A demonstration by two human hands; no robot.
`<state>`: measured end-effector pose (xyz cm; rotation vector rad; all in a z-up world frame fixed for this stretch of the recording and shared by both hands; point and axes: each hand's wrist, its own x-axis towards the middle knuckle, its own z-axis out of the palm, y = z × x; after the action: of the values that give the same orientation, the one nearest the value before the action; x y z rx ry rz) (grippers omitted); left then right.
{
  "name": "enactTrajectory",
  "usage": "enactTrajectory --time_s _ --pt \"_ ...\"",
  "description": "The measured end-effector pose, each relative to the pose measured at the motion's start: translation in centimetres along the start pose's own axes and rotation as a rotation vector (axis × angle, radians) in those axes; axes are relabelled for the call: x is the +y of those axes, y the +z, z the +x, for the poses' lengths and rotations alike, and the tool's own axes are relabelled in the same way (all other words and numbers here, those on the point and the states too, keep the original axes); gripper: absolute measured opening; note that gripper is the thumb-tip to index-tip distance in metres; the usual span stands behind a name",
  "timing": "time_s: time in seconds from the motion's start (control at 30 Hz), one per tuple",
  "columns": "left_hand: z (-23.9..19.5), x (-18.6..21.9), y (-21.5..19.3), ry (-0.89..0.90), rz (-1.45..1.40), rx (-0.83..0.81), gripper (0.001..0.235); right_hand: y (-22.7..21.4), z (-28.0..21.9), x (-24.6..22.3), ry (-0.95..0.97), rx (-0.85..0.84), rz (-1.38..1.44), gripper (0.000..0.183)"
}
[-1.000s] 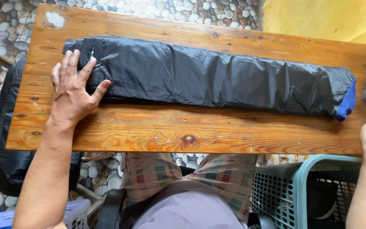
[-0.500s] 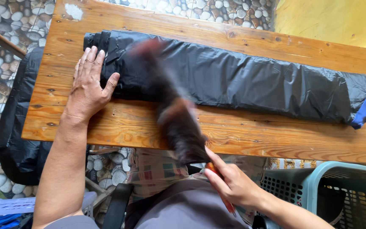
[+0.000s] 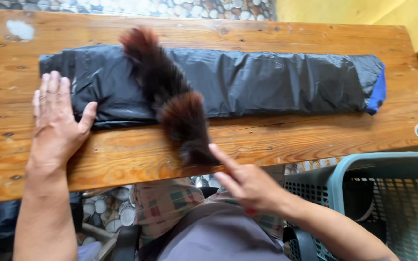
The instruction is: The person folds a large black plastic sheet on a wooden table, using a brush to smooth it out. They then place the folded sheet into a black bag, secure it with a blue strap, and place it in a basket.
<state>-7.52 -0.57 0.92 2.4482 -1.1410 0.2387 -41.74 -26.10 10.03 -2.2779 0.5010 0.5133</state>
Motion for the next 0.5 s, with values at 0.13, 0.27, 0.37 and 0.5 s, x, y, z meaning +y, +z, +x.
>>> enactTrajectory --time_s 0.13,0.27,0.37,0.5 --pt "-0.3 0.2 -0.3 0.007 -0.004 0.005 0.078 -4.3 -4.6 7.4 0.404 0.251 0.070 0.069" --pt "-0.6 -0.3 0.0 0.062 0.010 0.031 0.076 -9.8 -9.0 16.9 0.721 0.533 0.033 0.070" --pt "-0.6 -0.9 0.4 0.092 0.064 0.040 0.077 -14.3 -10.9 23.7 0.757 0.643 -0.041 0.069" --pt "-0.6 -1.8 0.9 0.145 0.022 0.090 0.073 -19.4 -9.8 28.8 0.866 0.572 -0.344 0.070"
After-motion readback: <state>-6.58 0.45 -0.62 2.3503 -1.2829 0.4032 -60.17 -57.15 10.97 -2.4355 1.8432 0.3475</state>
